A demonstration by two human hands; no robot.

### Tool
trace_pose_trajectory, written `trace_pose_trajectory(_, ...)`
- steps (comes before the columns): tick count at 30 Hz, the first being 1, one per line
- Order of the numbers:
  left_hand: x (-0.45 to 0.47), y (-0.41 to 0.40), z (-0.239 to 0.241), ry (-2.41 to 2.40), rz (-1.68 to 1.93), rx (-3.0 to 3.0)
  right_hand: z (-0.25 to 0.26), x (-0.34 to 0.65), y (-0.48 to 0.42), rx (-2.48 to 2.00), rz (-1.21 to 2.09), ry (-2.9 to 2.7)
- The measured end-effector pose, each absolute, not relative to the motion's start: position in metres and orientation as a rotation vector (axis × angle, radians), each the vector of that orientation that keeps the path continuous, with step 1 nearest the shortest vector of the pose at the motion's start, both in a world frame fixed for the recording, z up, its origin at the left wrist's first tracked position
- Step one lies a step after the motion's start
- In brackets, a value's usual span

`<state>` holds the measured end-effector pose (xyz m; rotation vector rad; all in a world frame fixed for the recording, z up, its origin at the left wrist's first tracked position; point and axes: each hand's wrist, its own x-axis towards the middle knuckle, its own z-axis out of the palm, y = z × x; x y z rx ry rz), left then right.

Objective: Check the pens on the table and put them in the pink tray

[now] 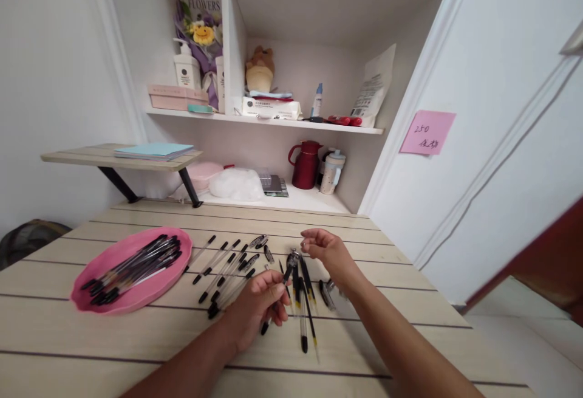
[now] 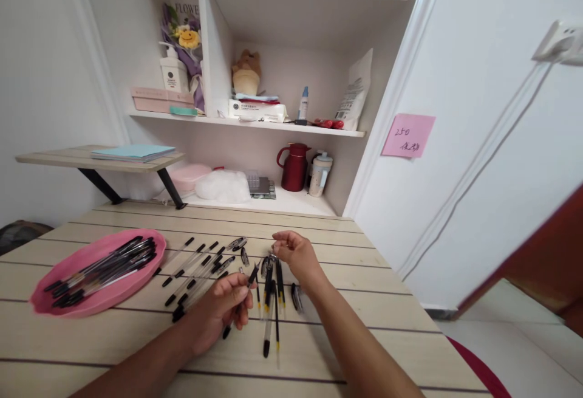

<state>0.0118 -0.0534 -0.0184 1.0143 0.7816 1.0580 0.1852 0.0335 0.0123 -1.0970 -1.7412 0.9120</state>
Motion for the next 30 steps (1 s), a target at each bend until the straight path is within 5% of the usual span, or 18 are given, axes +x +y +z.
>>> trace_pose_trajectory(7,0.014,-0.055,-0.017,0.8,1.031,1.011,0.023,0.174,0.001,-0.743,1.257,-1.219)
trace_pose_trajectory(30,0.02,-0.049,-0.016,0.936,1.187,1.056,0.014,0.164,-0.005,-0.87,1.436,-1.454)
